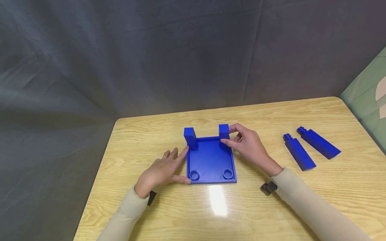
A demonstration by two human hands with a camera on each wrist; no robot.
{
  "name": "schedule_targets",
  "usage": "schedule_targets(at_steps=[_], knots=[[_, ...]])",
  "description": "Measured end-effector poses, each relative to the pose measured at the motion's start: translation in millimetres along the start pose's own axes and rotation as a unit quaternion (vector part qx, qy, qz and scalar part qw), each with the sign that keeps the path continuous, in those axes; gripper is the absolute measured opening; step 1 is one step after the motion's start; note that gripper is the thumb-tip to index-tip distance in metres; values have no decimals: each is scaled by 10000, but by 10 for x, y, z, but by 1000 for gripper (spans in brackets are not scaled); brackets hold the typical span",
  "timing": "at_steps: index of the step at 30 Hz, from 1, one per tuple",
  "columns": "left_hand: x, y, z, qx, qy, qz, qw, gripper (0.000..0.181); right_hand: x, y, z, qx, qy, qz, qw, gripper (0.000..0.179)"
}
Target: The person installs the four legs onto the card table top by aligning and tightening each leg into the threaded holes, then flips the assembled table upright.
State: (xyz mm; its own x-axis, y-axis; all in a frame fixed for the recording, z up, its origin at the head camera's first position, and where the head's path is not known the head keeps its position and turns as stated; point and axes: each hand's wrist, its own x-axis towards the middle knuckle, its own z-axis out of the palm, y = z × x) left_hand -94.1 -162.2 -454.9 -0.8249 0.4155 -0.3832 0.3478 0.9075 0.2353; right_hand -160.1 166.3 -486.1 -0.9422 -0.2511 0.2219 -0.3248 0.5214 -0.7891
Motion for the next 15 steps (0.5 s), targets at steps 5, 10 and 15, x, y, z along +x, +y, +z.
schedule_targets(at_steps=[5,10,15], knots=[[-6,1,6,4,-21,-17,10000,119,-42,-9,1,90,-188,172,9996,31],[-11,-1,26,39,-4,4,10000,120,-107,17,-46,347,-427,347,9979,32],[-4,-3,18,96,51,38,9999,120,-158,39,-113,462,-565,267,9970,29]])
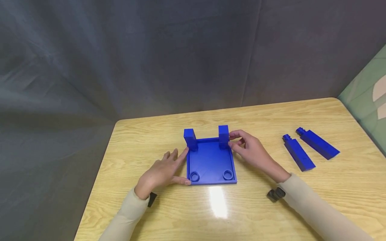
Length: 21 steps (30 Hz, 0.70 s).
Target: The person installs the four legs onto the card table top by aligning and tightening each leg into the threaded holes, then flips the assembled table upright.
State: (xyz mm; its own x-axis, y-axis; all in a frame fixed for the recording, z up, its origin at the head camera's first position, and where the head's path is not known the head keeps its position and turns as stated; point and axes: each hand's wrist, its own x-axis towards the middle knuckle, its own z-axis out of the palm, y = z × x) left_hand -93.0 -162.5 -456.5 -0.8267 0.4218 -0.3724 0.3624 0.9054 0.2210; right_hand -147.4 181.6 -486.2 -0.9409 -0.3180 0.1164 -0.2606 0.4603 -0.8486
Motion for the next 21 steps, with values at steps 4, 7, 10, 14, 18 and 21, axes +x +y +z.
schedule_targets(at_steps=[4,7,10,14,18,21], knots=[[-8,-2,-7,-47,-4,-4,10000,119,-72,9,-38,27,2,-108,9999,28],[-10,0,-7,-37,-8,1,10000,119,-144,19,-82,-13,61,-176,9998,25],[-6,3,-3,4,13,11,10000,119,-222,43,-144,-127,170,-192,9996,24],[-7,6,-1,20,28,24,10000,119,-326,81,-240,-344,497,-205,9980,23],[-7,3,2,-20,28,41,10000,119,-435,109,-339,-546,871,-251,9944,22],[-17,0,1,-13,37,31,10000,119,-521,124,-396,-676,1141,-245,9909,21]])
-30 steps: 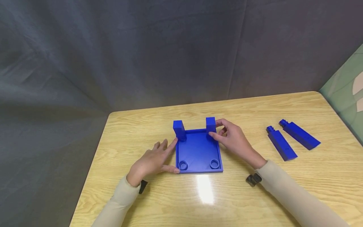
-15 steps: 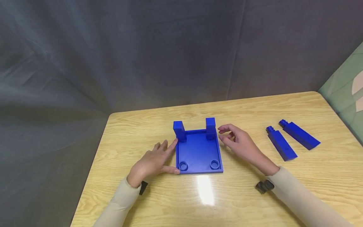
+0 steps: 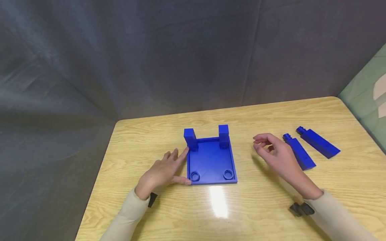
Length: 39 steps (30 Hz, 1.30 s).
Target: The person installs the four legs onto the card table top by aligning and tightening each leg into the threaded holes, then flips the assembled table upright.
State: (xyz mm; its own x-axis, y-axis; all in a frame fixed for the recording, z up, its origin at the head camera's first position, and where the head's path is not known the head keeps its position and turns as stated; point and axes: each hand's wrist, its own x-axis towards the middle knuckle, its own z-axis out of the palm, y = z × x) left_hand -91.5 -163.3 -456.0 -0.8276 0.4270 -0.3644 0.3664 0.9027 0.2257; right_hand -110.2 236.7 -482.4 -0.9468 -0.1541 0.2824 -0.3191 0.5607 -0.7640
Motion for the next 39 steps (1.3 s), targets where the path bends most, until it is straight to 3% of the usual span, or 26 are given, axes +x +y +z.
schedule_targets(at_steps=[11,18,25,33,39], knots=[[-20,-11,4,-70,88,69,9999,118,-239,218,-326,-139,476,160,9986,25],[2,7,-1,-151,31,78,9999,117,-369,335,-496,-556,653,508,9950,34],[-4,4,-2,-189,-48,-4,9998,118,-477,453,-582,-1076,330,787,9905,43],[-17,-8,-8,-216,28,45,9998,118,-490,573,-676,-1229,399,710,9891,49],[3,-3,9,-209,-10,34,9998,117,-514,655,-759,-1357,165,1128,9842,66]])
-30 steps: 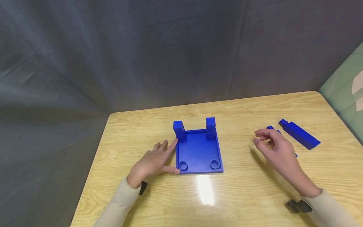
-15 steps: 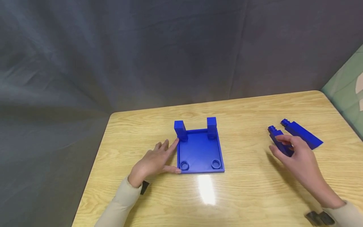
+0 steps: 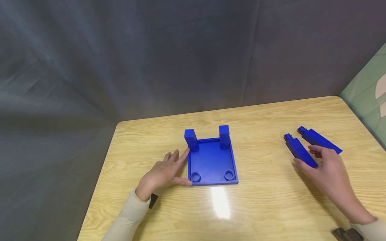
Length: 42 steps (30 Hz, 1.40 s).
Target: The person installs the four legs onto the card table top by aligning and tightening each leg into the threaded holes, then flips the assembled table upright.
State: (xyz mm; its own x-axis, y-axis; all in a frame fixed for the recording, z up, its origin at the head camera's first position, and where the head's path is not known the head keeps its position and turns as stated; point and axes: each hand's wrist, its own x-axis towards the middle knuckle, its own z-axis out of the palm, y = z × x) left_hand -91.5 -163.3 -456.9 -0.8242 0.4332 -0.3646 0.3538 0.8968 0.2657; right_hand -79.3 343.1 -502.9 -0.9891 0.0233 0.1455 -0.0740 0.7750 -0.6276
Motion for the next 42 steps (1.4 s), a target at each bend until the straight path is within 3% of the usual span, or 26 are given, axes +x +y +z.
schedule_targets(at_steps=[8,12,21,29,34,37,39,42], knots=[[-5,3,-11,-29,-6,-39,10000,117,-29,112,-60,-105,-782,330,9963,65],[-15,3,-10,-26,-26,-52,10000,117,-40,172,-82,-398,-913,492,9938,60],[-11,7,-8,42,-35,-9,10000,117,-79,195,-141,-619,-794,658,9927,46],[-21,-17,-8,-14,-82,-66,9999,117,-71,82,-159,-397,-407,758,9955,56],[-27,-30,-6,-20,-62,-53,10000,117,-63,13,-145,556,-191,914,9941,50],[-23,-33,-4,40,-41,-42,10000,118,-32,-4,-124,1582,-74,855,9837,23],[-19,-33,-2,67,-21,-23,10000,118,-14,-9,-105,2350,31,720,9693,13],[-14,-32,-2,88,-8,2,10000,118,-7,-37,-57,3606,154,512,9312,24]])
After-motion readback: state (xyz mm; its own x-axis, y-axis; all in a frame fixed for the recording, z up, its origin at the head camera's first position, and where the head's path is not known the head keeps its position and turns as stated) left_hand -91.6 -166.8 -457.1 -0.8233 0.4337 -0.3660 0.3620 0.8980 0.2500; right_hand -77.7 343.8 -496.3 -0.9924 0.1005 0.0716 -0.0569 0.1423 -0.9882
